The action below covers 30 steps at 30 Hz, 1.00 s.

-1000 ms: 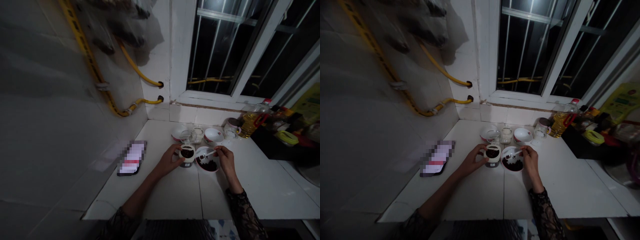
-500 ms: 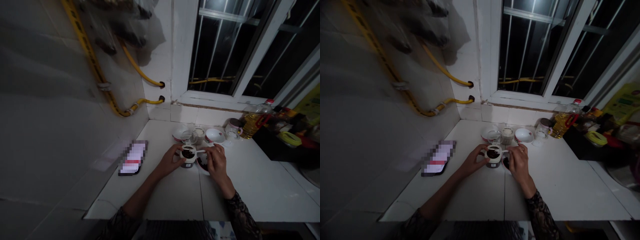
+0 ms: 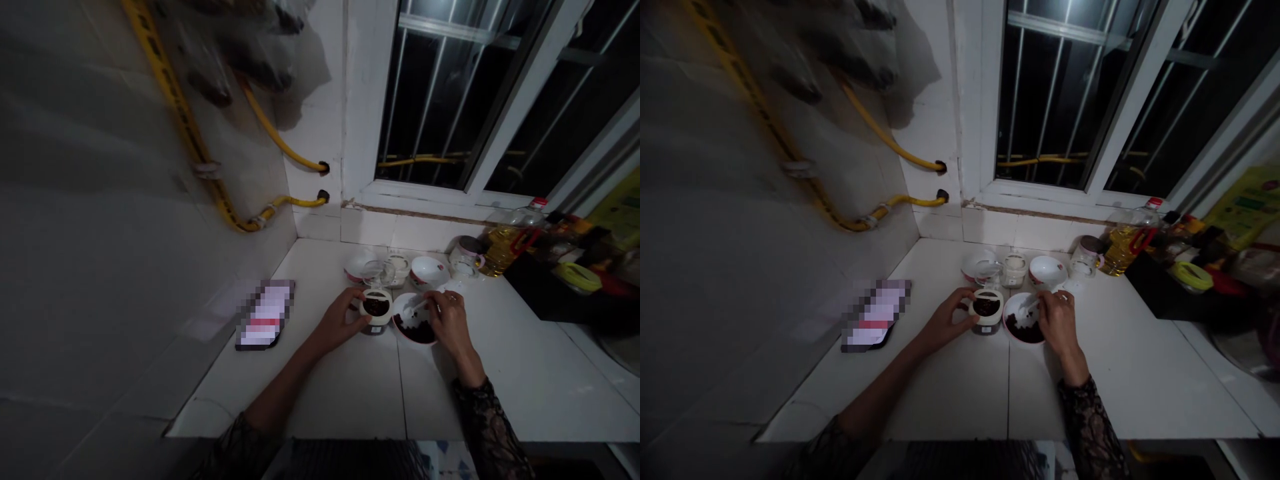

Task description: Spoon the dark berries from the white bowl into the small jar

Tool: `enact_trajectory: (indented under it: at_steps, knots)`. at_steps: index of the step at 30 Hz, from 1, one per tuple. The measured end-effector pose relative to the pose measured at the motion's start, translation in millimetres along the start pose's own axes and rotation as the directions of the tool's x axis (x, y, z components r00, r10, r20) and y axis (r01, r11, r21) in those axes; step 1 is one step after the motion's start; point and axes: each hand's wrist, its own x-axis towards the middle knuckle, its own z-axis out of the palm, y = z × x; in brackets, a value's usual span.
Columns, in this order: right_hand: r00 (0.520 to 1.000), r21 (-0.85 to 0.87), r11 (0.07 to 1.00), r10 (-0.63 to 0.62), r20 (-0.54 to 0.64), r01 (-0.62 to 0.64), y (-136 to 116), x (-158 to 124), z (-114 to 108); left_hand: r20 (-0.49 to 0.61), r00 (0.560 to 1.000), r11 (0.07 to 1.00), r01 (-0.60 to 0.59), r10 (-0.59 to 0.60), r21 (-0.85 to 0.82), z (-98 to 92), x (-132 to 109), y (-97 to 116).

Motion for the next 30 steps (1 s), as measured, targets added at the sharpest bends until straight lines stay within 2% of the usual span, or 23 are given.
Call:
enact_trajectory:
  at_steps: [3,6,11,14,17,20,30]
  knots:
    - [0.997,0.075,0.997,0.029,0.072,-0.034,-7.6,-1.5,4.9,0.004,1.000,1.000,0.008,-0.008,-0.001,-0.2,-0.2,0.1]
    - [0.983,0.224,0.961,0.142,0.113,-0.164,-17.1,-1.4,4.2,-0.002,1.000,1.000,0.020,-0.020,0.003,-0.4,-0.1,-0.1]
    - [0.890,0.414,0.789,0.377,0.255,-0.453,-20.4,1.1,-1.6,0.013,1.000,1.000,0.018,-0.018,0.008,-1.2,0.3,0.3]
    - [0.840,0.480,0.690,0.469,0.273,-0.541,-17.9,2.6,-3.3,0.014,1.000,1.000,0.016,-0.016,0.016,-1.2,0.1,0.2]
    - [0.817,0.517,0.643,0.525,0.239,-0.564,-14.4,4.1,-4.2,0.006,1.000,1.000,0.020,-0.020,0.011,-0.7,0.1,-0.1]
    - [0.805,0.518,0.634,0.554,0.212,-0.574,-11.0,5.5,-5.5,0.001,1.000,1.000,0.011,-0.011,0.000,-0.4,0.3,0.4]
    - [0.780,0.567,0.585,0.598,0.181,-0.580,-8.4,6.8,-6.6,-0.003,1.000,1.000,-0.005,0.005,0.019,0.1,0.4,-2.2]
